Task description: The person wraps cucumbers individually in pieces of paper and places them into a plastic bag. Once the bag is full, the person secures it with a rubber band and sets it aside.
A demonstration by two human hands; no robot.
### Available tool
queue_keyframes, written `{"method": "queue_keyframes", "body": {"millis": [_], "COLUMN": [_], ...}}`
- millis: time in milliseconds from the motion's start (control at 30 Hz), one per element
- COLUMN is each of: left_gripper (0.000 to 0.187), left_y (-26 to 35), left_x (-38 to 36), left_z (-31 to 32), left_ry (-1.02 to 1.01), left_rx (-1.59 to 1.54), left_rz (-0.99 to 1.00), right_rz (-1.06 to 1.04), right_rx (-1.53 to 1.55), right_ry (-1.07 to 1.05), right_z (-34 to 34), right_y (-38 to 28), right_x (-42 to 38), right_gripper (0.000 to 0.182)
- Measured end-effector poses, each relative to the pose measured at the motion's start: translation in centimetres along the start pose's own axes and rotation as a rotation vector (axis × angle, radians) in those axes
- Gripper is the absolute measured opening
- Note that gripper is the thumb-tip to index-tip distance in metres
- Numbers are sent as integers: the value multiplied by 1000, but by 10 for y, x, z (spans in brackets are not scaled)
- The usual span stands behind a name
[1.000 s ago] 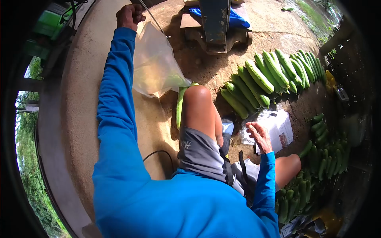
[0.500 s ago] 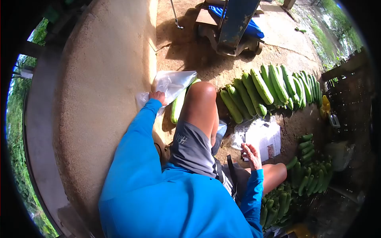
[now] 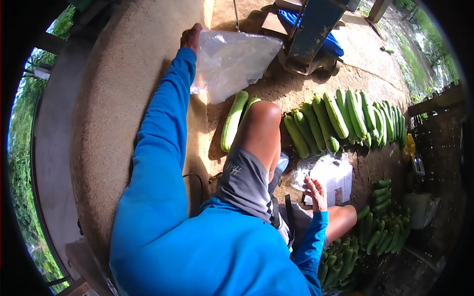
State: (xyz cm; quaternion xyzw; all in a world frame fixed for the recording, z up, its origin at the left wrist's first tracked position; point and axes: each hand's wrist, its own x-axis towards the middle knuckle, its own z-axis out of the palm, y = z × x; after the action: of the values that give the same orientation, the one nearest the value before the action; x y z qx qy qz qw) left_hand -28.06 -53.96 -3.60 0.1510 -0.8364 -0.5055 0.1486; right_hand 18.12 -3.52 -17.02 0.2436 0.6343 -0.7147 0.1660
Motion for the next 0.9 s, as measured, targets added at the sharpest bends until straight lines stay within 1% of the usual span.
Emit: {"method": "queue_keyframes", "body": {"millis": [33, 67, 100, 133, 167, 200, 267, 333, 400, 467, 500, 533, 600, 633, 667, 700, 733, 767, 800, 867, 900], "left_gripper": [59, 48, 39, 39, 37, 36, 39, 44, 48, 48, 45, 45, 43, 44, 44, 44, 44, 43, 42, 44, 43], "left_y": [50, 71, 85, 86, 89, 111, 48, 29, 5, 15, 5, -3, -4, -11, -16, -20, -7, 7, 39, 68, 92], "left_x": [-23, -18, -6, -6, -5, -26, -9, -65, -53, -75, -80, -80, -72, -59, -45, -31, -31, -29, -36, -34, -35], "left_z": [-12, -33, -38, -44, -46, -48, -9, 8, 19, 15, 28, 26, 18, 16, 18, 18, 14, 5, -7, -8, -18], "left_ry": [2, -135, -63, -61, -52, -44, -2, -405, -194, -200, -168, -169, -32, -93, -102, -72, -37, 17, 65, 26, -23], "left_rx": [-82, 65, 156, 211, 86, -36, 805, 823, 596, 500, 653, 651, 526, 528, 527, 633, 740, 508, 279, 502, 472], "left_rz": [157, 416, 544, 729, 528, 326, 824, 482, 222, 205, 293, 284, 344, 250, 247, 329, 418, 352, 278, 458, 438], "right_rz": [-1, 3, 7, 0, -9, -17, -17, -5, 8, 6, 11, 16, 34, 16, 1, -3, -6, 9, 30, -1, -4], "right_rx": [0, 5, 8, 6, 20, 35, -4, -70, -73, -85, -85, -87, -101, -106, -115, -111, -111, -113, -115, -90, -102], "right_ry": [1, 1, 0, -3, -18, -36, -39, -19, -7, 3, 18, 24, 11, 14, 15, 22, 20, 18, 17, -14, -14], "right_z": [0, 1, 2, 1, 1, 2, 6, 12, 11, 5, 5, 7, 4, 5, 5, 5, 5, 5, 4, 3, 3], "right_y": [0, 0, -1, -1, 1, 2, 0, -6, -3, 7, 4, 2, 6, 6, 6, 5, 4, 4, 5, 6, 6], "right_x": [0, 0, 0, 2, 4, 6, 9, 8, 10, 11, 8, 4, 11, 10, 7, 6, 9, 10, 8, 9, 10], "right_gripper": [31, 31, 31, 31, 31, 31, 32, 32, 33, 35, 35, 35, 35, 36, 36, 36, 36, 36, 37, 38, 37]}}
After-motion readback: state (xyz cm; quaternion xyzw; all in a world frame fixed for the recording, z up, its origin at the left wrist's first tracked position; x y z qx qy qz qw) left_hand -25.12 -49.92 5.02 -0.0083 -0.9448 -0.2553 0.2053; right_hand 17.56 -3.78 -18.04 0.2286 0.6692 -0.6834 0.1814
